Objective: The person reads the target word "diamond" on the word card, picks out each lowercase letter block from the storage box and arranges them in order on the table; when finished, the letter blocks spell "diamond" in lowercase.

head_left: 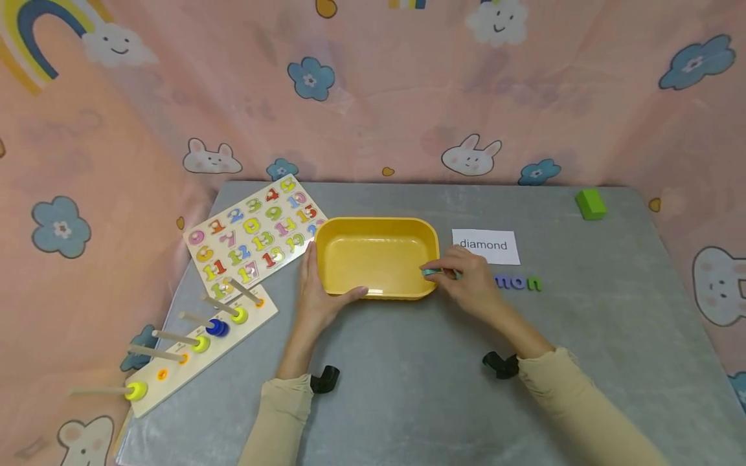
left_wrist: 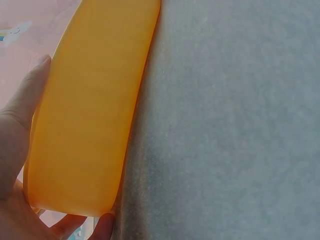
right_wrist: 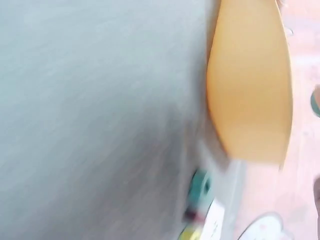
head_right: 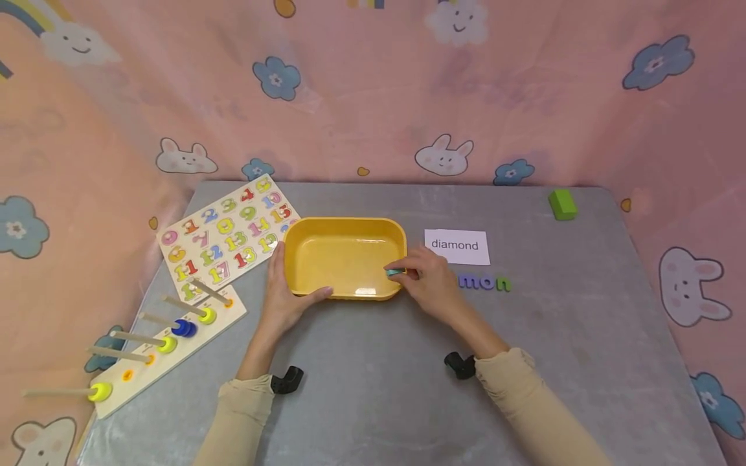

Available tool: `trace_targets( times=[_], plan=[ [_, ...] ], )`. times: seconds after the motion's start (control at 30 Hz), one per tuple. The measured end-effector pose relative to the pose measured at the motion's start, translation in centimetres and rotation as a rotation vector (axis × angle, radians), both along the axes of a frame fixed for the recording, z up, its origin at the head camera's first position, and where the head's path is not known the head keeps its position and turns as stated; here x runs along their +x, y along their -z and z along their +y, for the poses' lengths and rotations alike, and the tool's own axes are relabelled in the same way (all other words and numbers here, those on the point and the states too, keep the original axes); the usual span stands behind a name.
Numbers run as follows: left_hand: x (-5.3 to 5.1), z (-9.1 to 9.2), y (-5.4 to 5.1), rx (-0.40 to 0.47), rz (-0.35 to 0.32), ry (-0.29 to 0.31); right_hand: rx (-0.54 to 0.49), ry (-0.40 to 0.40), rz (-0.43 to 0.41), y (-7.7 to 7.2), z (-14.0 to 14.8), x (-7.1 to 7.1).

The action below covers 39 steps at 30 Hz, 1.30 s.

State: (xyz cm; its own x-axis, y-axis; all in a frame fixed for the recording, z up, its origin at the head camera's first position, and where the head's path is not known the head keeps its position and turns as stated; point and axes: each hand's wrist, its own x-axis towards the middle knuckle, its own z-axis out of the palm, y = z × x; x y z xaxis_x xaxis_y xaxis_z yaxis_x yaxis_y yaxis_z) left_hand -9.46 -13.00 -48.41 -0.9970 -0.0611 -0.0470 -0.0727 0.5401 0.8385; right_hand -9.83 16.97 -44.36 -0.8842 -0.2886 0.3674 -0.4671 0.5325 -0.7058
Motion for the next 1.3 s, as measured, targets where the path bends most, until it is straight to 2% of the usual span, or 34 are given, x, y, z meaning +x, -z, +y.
trace_targets(
  times=[0.07,0.17,0.37,0.5,0.6,0.67,0.83,0.97,1.13,1.3],
  plan=[
    [0.0,0.0,0.0,-0.002,0.002,0.003,-0.056,0.023,0.046,0.4,1.6,0.7],
    [0.1,0.0,0.0,0.01,0.015,-0.002,-0.09,0.064,0.051,0.8,3.9,1.6],
    [0.3,-0.1,0.0,0.016,0.013,-0.006,-0.141,0.197,-0.085,1.3,8.1,3.0],
    [0.2,-0.1,-0.1,0.009,0.003,0.0,-0.225,0.284,-0.186,1.4,10.9,3.5],
    [0.2,-0.1,-0.1,0.012,0.0,-0.003,-0.274,0.363,-0.216,1.9,12.7,3.5],
    [0.2,-0.1,-0.1,0.014,0.0,-0.003,-0.288,0.442,-0.228,2.2,13.7,3.5],
    [0.2,-0.2,-0.1,0.015,-0.009,-0.002,-0.177,0.649,-0.317,2.9,15.5,3.6],
    [0.2,-0.1,0.0,0.011,-0.021,-0.003,-0.063,0.756,-0.4,3.5,16.4,3.5],
    [0.2,0.0,0.0,0.009,-0.023,0.002,0.055,0.792,-0.456,4.1,16.9,3.4],
    [0.2,0.1,0.0,0.009,-0.03,0.001,0.093,0.787,-0.499,4.2,17.0,3.5]
  ],
)
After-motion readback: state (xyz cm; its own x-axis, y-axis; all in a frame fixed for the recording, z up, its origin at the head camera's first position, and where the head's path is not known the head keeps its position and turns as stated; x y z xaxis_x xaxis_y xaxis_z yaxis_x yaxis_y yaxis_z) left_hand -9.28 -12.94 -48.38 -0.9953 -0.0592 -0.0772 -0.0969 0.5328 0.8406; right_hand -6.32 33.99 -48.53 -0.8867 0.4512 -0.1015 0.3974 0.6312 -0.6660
